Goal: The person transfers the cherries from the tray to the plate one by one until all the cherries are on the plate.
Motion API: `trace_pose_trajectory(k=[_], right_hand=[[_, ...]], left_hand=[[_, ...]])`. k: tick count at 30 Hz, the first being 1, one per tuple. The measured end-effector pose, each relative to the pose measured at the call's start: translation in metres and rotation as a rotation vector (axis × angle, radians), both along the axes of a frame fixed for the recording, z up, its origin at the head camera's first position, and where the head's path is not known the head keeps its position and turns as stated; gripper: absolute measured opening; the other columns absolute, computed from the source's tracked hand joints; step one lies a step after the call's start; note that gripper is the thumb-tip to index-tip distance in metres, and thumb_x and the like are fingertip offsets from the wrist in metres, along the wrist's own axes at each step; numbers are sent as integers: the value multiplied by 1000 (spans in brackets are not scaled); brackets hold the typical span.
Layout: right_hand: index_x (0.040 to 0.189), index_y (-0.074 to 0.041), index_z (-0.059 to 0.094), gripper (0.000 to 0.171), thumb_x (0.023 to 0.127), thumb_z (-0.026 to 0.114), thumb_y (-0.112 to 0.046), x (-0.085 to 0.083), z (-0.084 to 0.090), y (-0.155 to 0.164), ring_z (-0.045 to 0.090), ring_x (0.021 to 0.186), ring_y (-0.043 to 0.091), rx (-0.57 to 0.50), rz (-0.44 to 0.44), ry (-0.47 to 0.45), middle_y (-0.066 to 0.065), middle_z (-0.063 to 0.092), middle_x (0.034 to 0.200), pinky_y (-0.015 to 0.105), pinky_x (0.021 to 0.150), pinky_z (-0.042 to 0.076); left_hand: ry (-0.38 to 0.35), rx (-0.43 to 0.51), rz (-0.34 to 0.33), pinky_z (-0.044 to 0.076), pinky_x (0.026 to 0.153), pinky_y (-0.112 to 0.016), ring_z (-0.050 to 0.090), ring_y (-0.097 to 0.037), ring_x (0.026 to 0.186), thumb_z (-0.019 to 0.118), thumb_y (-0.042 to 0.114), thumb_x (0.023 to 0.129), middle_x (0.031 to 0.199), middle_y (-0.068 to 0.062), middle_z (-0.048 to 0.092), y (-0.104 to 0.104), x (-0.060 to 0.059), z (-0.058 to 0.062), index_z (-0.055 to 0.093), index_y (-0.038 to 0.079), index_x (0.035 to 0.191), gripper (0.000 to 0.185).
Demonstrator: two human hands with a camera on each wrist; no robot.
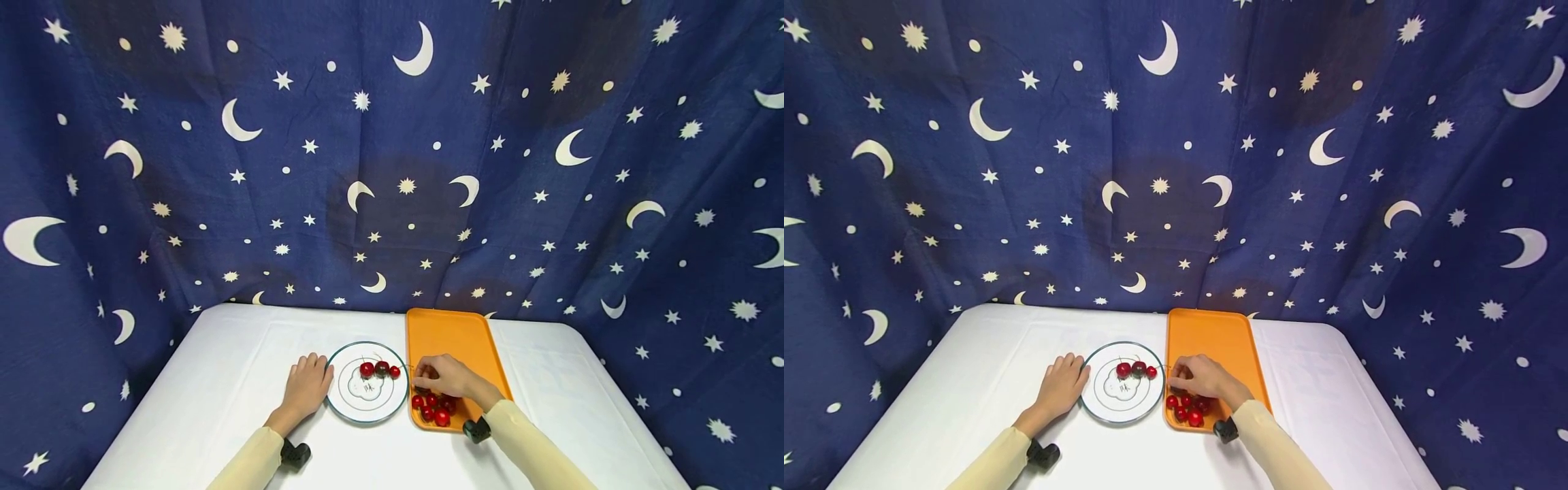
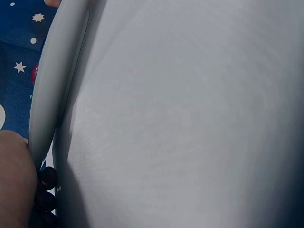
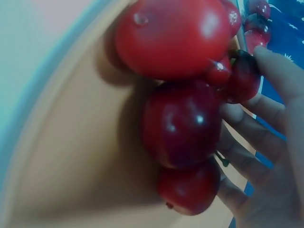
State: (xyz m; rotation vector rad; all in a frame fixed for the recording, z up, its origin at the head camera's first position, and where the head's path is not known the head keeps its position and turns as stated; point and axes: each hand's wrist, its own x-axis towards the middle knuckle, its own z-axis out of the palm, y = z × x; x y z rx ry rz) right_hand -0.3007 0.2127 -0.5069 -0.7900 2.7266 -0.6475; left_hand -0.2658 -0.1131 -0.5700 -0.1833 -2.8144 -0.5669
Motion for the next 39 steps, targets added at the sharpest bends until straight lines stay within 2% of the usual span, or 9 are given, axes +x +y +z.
trace_pose_trajectory(k=[8, 17, 23, 30, 39], right_hand=[[98, -15, 68, 18, 99, 68, -33, 1, -1, 3, 54, 71, 5, -42, 10, 5, -7, 64, 83, 21, 67, 47], [96, -17, 68, 17, 99, 68, -34, -2, -3, 8, 57, 73, 6, -106, -30, 7, -5, 68, 89, 19, 68, 49], [97, -17, 69, 18, 97, 72, -34, -4, -3, 8, 56, 76, 6, -108, -31, 84, -4, 67, 91, 20, 71, 49], [102, -16, 68, 13, 98, 70, -28, -3, -2, 6, 57, 77, 6, -96, -52, 74, -5, 71, 91, 20, 74, 50], [106, -14, 75, 15, 100, 66, -24, -6, -4, 9, 61, 88, 8, -89, 42, 195, 0, 76, 105, 27, 82, 54]], left_hand=[[3, 6, 0, 28, 71, -35, 35, -21, 79, 50, 25, 106, 86, -6, 46, 1, 3, 1, 57, 8, 94, 22], [-7, 3, -1, 27, 71, -34, 33, -20, 79, 50, 26, 106, 86, -6, 45, 1, 3, 0, 56, 8, 93, 23], [5, -1, 8, 27, 71, -35, 34, -21, 79, 50, 27, 106, 86, -6, 45, -1, 1, -1, 57, 8, 94, 24], [26, 15, 6, 25, 70, -34, 32, -20, 78, 51, 26, 105, 85, -5, 44, 0, 1, -1, 56, 8, 92, 23], [42, 39, 2, 26, 71, -35, 32, -21, 78, 50, 26, 105, 84, -6, 43, 1, 1, -5, 57, 6, 94, 24]])
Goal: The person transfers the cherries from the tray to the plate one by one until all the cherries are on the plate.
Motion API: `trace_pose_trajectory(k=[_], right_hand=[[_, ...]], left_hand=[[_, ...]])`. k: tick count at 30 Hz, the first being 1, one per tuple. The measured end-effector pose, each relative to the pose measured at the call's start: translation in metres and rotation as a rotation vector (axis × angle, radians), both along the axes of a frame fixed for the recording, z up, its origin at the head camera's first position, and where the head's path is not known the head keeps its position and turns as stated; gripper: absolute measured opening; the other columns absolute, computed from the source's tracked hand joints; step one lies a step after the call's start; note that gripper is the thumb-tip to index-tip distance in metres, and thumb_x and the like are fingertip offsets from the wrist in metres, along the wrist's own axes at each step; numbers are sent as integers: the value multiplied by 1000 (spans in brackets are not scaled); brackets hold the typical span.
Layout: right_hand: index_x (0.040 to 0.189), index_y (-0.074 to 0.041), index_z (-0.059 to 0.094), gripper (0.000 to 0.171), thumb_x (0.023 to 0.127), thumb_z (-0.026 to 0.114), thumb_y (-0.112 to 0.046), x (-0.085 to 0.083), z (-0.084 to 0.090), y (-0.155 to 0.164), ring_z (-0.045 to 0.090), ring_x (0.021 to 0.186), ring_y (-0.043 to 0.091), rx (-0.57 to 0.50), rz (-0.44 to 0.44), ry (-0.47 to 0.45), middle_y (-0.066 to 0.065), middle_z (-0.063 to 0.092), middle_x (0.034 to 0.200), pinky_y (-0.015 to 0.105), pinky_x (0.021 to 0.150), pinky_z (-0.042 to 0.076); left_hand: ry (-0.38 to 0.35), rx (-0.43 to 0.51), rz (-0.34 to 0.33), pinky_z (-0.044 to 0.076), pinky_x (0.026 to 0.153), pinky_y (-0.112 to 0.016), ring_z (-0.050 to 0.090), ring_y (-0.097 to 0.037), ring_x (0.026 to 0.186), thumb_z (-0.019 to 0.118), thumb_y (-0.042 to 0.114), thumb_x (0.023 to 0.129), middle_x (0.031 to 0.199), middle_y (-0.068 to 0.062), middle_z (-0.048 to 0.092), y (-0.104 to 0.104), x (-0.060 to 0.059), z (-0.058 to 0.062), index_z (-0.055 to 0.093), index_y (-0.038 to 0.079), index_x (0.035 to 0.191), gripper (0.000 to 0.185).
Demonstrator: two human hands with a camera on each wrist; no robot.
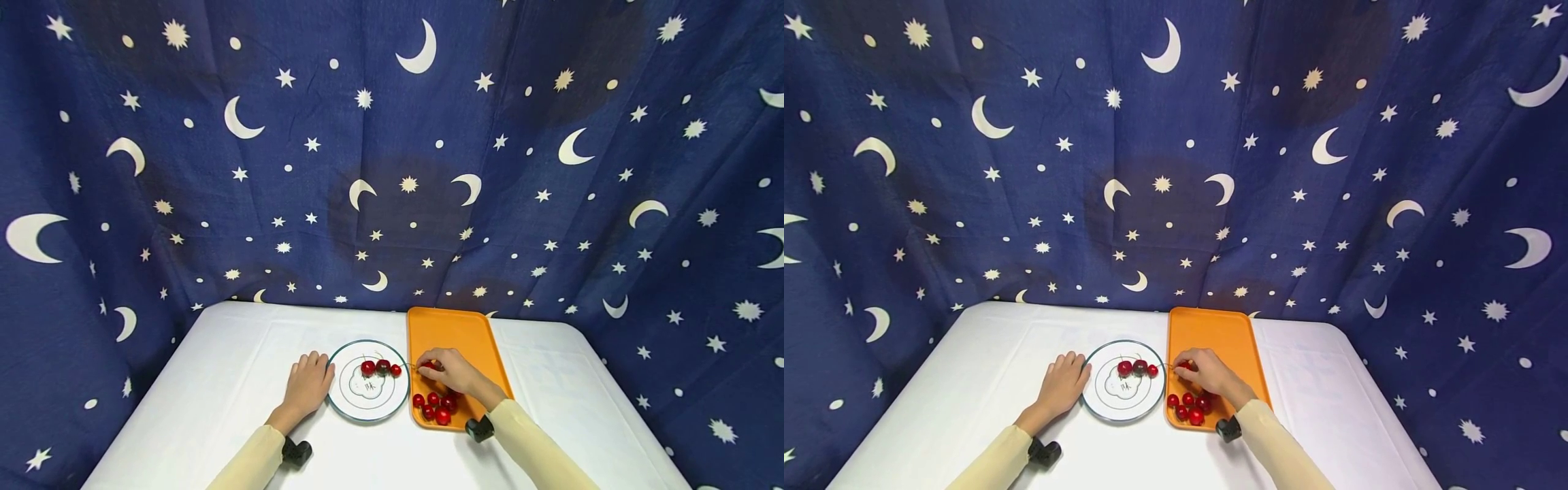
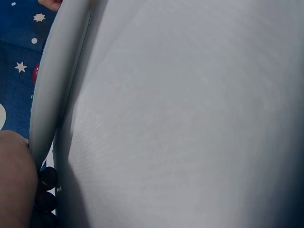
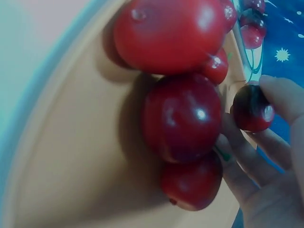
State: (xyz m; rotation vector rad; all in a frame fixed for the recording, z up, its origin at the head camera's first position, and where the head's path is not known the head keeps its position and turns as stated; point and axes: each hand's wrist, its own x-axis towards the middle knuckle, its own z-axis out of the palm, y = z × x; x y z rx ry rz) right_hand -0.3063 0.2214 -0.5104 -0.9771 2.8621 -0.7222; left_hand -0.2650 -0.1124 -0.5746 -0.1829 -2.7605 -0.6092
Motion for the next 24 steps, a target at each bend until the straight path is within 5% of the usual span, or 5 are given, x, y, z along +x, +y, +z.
trace_pose_trajectory(k=[10, 16, 24], right_hand=[[118, -10, 68, 24, 97, 71, -23, 1, 2, -10, 64, 91, 12, -135, -137, -34, 3, 71, 113, 30, 86, 58], [116, -8, 69, 24, 95, 74, -18, 3, 4, -21, 68, 96, 21, -177, -93, 53, 7, 67, 113, 37, 89, 60], [118, -10, 68, 24, 95, 74, -17, 2, 6, -33, 68, 99, 20, -171, -79, 20, 6, 67, 116, 37, 89, 60]], left_hand=[[-40, -25, 2, 26, 71, -33, 33, -20, 79, 50, 27, 106, 85, -6, 45, -1, 0, 4, 58, 7, 95, 24], [-20, -21, 6, 26, 71, -34, 33, -21, 78, 51, 27, 105, 84, -6, 44, 0, 0, 3, 57, 7, 94, 24], [-19, -21, 3, 26, 71, -34, 32, -20, 78, 50, 26, 105, 84, -6, 43, -1, 0, 3, 56, 7, 93, 24]])
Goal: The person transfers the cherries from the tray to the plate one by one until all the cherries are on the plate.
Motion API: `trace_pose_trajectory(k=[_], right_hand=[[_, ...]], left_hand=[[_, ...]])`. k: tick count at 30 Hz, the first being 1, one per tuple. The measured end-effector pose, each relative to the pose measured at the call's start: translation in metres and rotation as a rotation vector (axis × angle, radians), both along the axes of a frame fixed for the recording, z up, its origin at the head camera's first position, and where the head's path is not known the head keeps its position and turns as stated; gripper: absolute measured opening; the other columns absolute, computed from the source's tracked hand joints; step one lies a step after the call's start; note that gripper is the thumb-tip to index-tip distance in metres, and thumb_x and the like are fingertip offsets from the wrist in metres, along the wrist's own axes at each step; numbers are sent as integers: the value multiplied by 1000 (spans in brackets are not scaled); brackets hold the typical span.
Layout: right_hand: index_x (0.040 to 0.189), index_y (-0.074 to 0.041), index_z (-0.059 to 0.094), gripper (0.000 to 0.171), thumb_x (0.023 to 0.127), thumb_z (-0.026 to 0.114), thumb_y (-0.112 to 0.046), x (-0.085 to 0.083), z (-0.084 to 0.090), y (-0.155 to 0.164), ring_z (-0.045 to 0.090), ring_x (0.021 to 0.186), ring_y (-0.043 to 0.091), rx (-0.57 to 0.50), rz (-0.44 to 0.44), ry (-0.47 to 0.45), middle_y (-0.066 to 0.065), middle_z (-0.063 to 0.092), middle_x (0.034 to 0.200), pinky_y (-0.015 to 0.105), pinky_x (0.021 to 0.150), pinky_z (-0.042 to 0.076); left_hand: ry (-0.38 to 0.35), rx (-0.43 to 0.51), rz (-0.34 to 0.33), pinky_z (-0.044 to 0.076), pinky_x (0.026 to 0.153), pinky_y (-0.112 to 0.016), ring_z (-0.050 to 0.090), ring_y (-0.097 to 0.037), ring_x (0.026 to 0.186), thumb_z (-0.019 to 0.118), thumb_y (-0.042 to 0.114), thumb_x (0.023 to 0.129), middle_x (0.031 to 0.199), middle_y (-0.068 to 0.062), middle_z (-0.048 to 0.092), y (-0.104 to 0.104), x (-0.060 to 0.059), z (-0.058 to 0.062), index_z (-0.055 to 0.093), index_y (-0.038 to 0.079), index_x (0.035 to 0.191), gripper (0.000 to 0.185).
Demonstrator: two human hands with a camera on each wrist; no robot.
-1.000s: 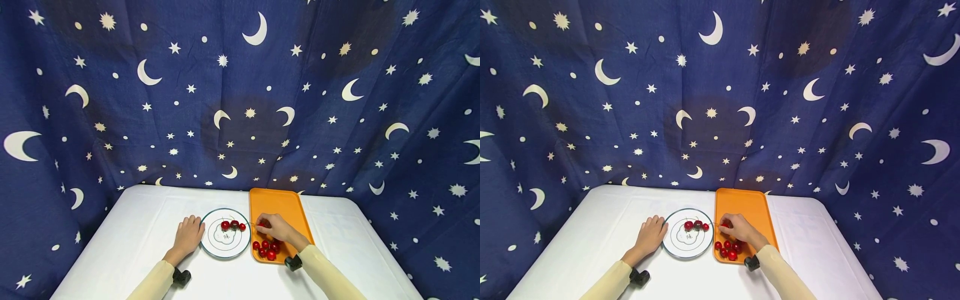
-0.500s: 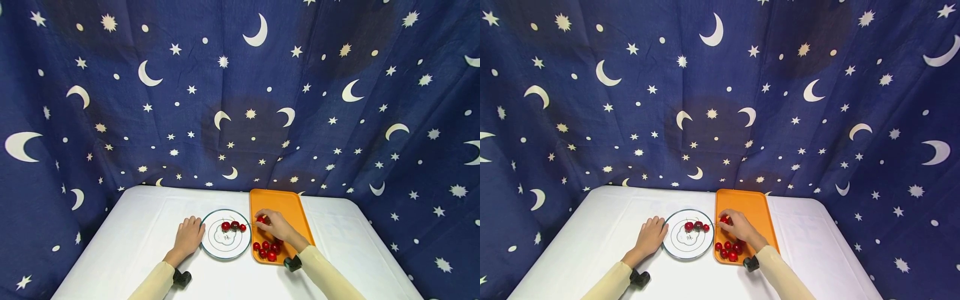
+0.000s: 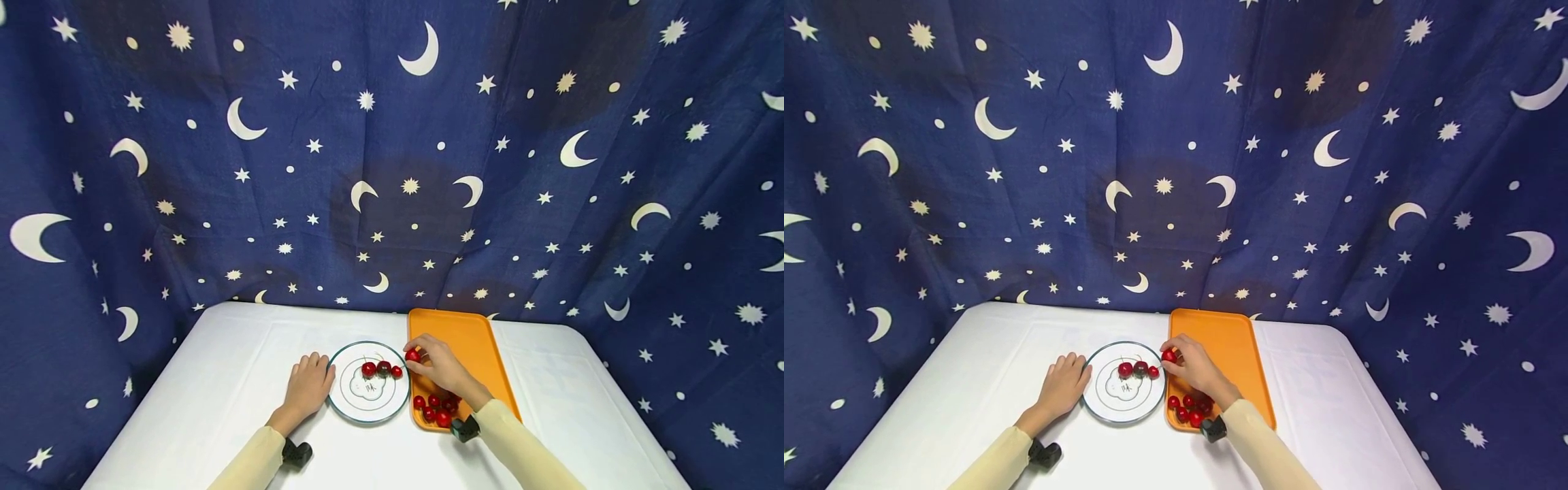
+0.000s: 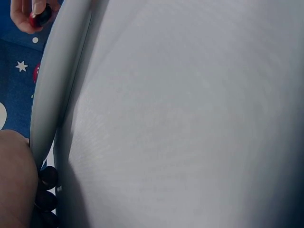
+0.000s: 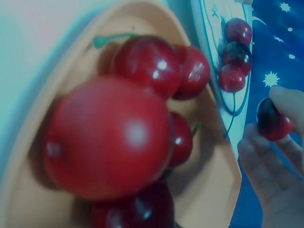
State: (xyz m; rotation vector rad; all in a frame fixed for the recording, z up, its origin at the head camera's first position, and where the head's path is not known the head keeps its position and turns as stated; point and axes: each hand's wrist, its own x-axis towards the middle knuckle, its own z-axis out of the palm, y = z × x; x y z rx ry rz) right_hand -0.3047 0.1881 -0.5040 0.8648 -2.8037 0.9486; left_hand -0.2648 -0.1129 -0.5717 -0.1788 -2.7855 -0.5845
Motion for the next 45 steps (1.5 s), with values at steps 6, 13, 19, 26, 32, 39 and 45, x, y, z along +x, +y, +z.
trace_pose_trajectory(k=[6, 13, 19, 26, 32, 39, 45], right_hand=[[119, -12, 69, 28, 94, 75, -23, 0, 0, -9, 63, 94, 16, 22, 32, 0, 3, 69, 113, 28, 81, 58], [117, -15, 70, 26, 93, 77, -21, 2, -2, -22, 62, 90, 16, 38, 61, -13, 0, 71, 111, 25, 79, 55], [116, -17, 70, 27, 91, 79, -24, 3, -7, -29, 60, 90, 19, 68, 71, -8, 0, 71, 112, 25, 79, 50], [117, -16, 70, 30, 89, 80, -24, 5, -10, -34, 59, 92, 21, 88, 96, 12, 0, 70, 109, 27, 83, 46], [113, -12, 71, 28, 88, 81, -19, 4, -11, -36, 58, 89, 16, 64, 146, 62, 1, 69, 111, 25, 81, 49], [114, -17, 71, 30, 87, 83, -23, 7, -14, -36, 57, 92, 10, 96, 129, 34, -4, 67, 110, 27, 85, 52], [113, -23, 72, 29, 87, 83, -30, 8, -16, -37, 57, 109, 12, 173, 122, 83, -8, 70, 113, 39, 101, 52]], left_hand=[[13, -14, 6, 25, 70, -32, 32, -18, 78, 51, 26, 105, 83, -4, 43, 0, 1, 1, 57, 8, 92, 23], [-24, -10, -1, 27, 71, -34, 33, -20, 79, 51, 26, 106, 85, -5, 44, -1, 2, 4, 56, 8, 93, 23], [-24, -11, 1, 26, 71, -34, 32, -19, 79, 50, 26, 106, 85, -5, 44, 0, 5, 3, 57, 9, 94, 22], [-26, -22, 4, 26, 72, -34, 32, -19, 79, 50, 27, 106, 85, -4, 43, 0, 3, 0, 56, 10, 93, 22], [-16, -19, 3, 27, 72, -34, 33, -20, 79, 51, 26, 106, 85, -5, 44, 0, 3, 3, 56, 9, 93, 22], [48, -2, 1, 25, 70, -32, 31, -17, 77, 54, 25, 104, 82, -3, 42, 0, 5, 0, 56, 9, 90, 21], [48, 13, 0, 25, 71, -34, 31, -20, 78, 52, 26, 105, 84, -5, 43, 0, 0, -6, 56, 8, 92, 23]])
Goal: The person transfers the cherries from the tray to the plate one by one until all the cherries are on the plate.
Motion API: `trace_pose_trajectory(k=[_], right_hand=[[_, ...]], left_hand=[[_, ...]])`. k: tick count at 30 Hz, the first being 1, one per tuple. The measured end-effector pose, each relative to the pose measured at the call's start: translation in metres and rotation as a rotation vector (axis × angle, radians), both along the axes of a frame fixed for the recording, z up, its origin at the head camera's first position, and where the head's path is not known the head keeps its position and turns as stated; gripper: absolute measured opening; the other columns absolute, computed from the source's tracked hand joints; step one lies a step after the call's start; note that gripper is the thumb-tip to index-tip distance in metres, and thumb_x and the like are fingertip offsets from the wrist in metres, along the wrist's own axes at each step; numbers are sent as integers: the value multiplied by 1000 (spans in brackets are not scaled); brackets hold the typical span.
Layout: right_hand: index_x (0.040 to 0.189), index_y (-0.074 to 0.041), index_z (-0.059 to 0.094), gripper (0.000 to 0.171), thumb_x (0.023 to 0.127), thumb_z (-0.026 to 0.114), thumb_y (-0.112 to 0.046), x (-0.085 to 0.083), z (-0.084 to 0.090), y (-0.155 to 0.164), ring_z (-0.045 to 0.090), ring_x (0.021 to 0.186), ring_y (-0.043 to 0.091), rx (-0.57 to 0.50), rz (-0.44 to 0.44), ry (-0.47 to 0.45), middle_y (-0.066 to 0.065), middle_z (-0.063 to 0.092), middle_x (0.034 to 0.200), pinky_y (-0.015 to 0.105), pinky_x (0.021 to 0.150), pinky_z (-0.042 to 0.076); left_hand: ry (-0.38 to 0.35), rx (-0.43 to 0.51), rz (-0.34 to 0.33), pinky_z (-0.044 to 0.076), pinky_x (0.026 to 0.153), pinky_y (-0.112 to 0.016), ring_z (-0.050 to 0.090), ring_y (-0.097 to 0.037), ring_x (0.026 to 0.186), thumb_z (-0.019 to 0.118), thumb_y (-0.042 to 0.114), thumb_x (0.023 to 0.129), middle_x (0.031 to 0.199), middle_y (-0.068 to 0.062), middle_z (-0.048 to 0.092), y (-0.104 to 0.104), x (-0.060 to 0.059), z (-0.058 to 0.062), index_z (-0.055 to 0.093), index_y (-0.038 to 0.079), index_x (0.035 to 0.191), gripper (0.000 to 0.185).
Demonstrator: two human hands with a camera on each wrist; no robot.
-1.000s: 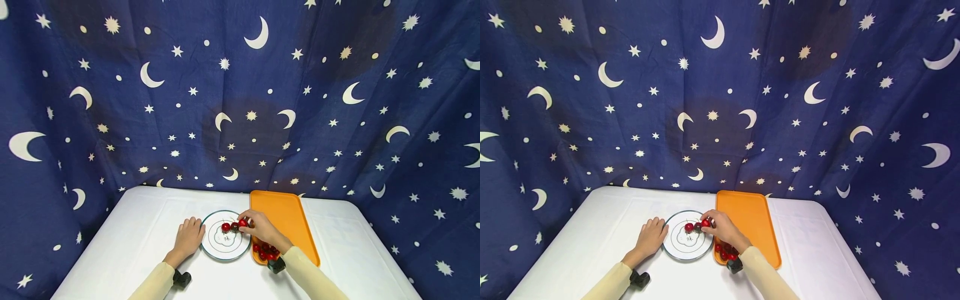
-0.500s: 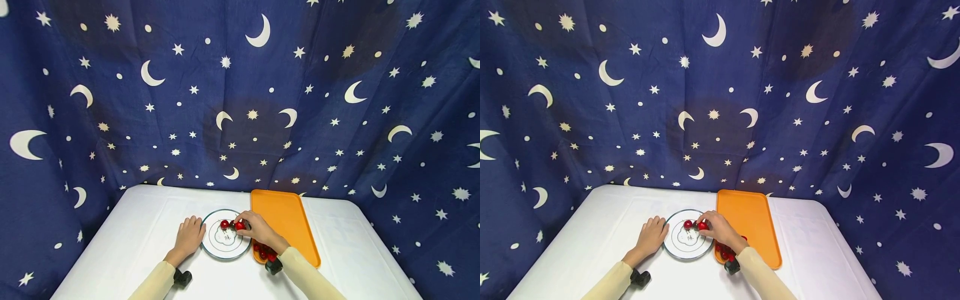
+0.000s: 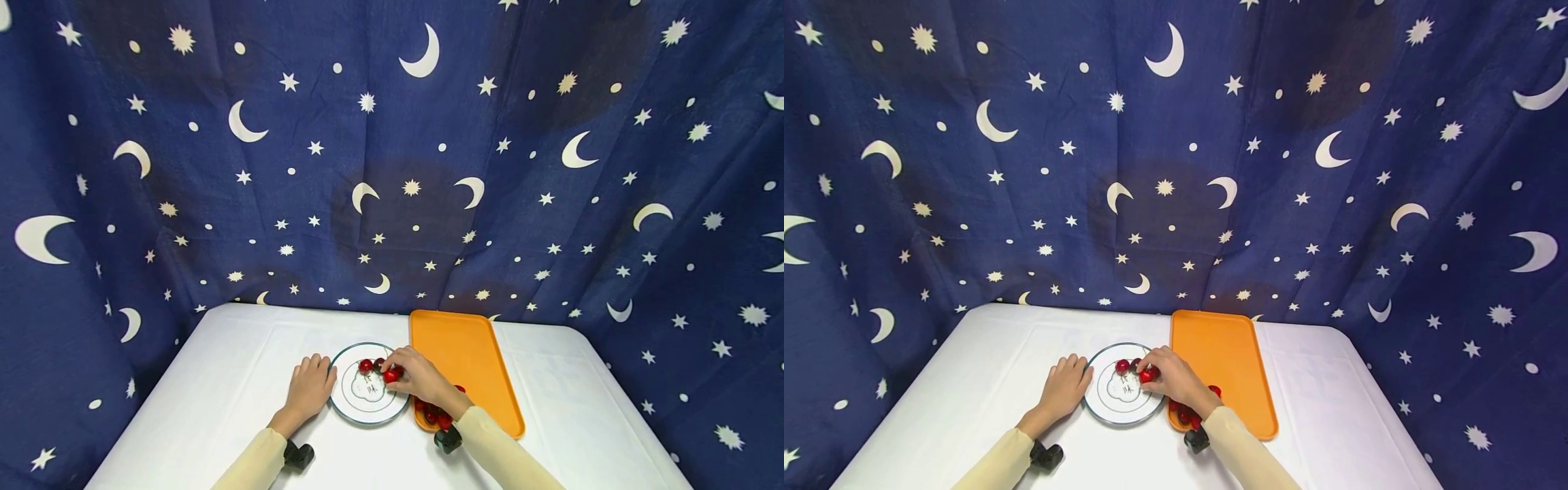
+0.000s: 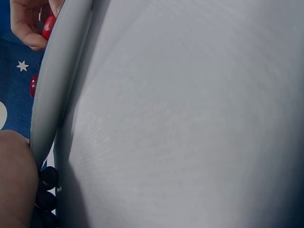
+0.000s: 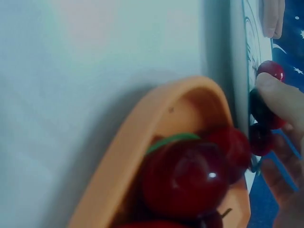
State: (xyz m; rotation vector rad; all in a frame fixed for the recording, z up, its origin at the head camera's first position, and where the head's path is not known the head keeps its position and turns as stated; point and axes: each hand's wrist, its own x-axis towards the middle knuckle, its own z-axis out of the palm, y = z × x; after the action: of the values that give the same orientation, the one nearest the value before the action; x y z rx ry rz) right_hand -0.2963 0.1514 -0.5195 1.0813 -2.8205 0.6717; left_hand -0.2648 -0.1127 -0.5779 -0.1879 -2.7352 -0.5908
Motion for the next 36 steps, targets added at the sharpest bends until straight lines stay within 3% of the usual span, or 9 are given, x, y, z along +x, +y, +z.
trace_pose_trajectory(k=[13, 18, 22, 29, 36], right_hand=[[116, -23, 71, 32, 87, 82, -35, 3, -3, 5, 56, 114, 13, -29, -18, -13, -7, 68, 121, 43, 103, 52], [116, -21, 69, 26, 96, 72, -37, 3, -1, 12, 58, 113, 15, -66, -37, -6, -5, 67, 119, 43, 101, 52], [115, -20, 69, 17, 102, 64, -30, 1, 4, 19, 58, 105, 16, -75, -61, -5, -4, 68, 113, 35, 91, 53], [116, -16, 69, 15, 103, 62, -21, -7, 13, 37, 57, 102, 12, -13, -81, -66, -2, 69, 114, 34, 90, 53], [109, -13, 72, 13, 102, 63, -21, -10, 19, 51, 55, 89, 7, 40, -11, -110, -5, 71, 99, 29, 84, 50]], left_hand=[[-63, -27, -2, 26, 71, -33, 33, -19, 80, 51, 27, 106, 85, -4, 44, -1, 1, 7, 57, 8, 94, 23], [-58, -34, 0, 26, 71, -33, 33, -19, 79, 52, 26, 106, 85, -4, 44, -1, 1, 7, 57, 9, 93, 22], [-56, -31, 0, 27, 71, -34, 34, -19, 80, 52, 26, 106, 86, -5, 44, -1, 1, 7, 57, 8, 95, 22], [-72, -39, 5, 27, 72, -33, 33, -19, 80, 51, 27, 106, 86, -4, 45, -1, 2, 5, 58, 9, 96, 22], [-70, -33, 6, 28, 72, -34, 34, -19, 80, 50, 27, 106, 87, -4, 45, -2, 2, 7, 58, 9, 97, 22]])
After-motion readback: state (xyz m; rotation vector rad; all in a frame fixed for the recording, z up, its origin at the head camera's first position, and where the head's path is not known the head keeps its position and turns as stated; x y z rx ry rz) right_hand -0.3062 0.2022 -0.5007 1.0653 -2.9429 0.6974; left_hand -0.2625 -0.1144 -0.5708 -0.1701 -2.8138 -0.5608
